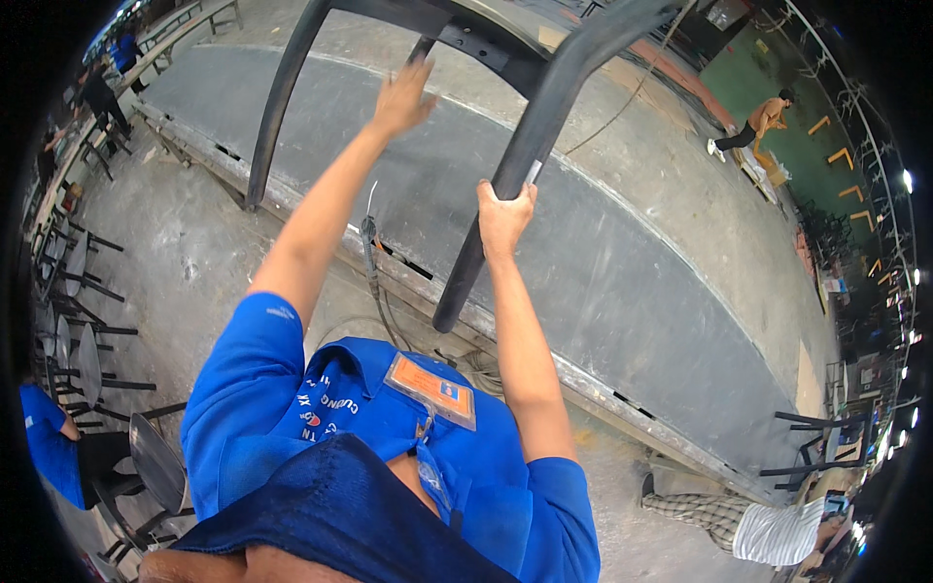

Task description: The person wipes the seat and legs of a dark-colored chair using a white cloth. They lift and rotate the chair to access different surfaces, then place it back on the floor. The person repeats this process with another chair.

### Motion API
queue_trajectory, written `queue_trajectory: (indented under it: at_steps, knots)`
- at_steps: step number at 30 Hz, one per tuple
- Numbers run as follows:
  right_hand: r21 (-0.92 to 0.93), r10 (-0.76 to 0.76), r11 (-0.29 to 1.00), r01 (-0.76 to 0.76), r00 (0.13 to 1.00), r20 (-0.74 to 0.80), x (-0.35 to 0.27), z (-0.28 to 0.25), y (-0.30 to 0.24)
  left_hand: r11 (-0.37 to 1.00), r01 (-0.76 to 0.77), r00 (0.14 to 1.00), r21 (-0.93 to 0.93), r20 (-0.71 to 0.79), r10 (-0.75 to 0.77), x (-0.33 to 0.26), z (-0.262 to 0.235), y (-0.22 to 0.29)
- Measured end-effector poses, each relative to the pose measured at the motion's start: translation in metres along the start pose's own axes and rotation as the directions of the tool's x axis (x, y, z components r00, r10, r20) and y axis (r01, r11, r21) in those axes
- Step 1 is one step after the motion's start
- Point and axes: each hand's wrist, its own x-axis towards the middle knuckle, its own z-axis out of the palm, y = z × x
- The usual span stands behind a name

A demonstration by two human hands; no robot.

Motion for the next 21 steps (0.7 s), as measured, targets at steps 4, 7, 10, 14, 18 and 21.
queue_trajectory:
  at_steps: [4,7,10,14,18,21]
  knots:
    - [0.027,-0.031,0.999,0.031,0.999,0.006,0.000,0.001,0.002,0.285,0.700,0.671,-0.655,0.740,0.053,-0.129,-0.019,0.062]
    - [0.040,-0.040,0.998,0.039,0.999,0.009,-0.002,0.002,0.000,-0.003,0.767,0.603,-0.642,0.719,0.346,-0.218,-0.028,0.121]
    - [-0.016,-0.158,0.987,0.158,0.987,-0.038,-0.007,0.003,0.002,-0.021,0.846,0.528,-0.532,0.844,-0.094,-0.262,-0.027,0.166]
    - [0.362,-0.163,0.923,0.132,0.985,0.054,-0.016,0.006,0.023,0.101,0.832,0.542,-0.546,0.758,-0.363,-0.267,-0.024,0.184]
    - [0.459,-0.032,0.888,0.012,0.999,0.037,-0.007,-0.011,0.090,0.169,0.808,0.562,-0.565,0.653,-0.507,-0.283,-0.036,0.178]
    - [-0.007,0.097,0.995,-0.099,0.984,-0.152,0.038,-0.007,0.150,0.172,0.826,0.530,-0.538,0.634,-0.564,-0.305,-0.052,0.161]
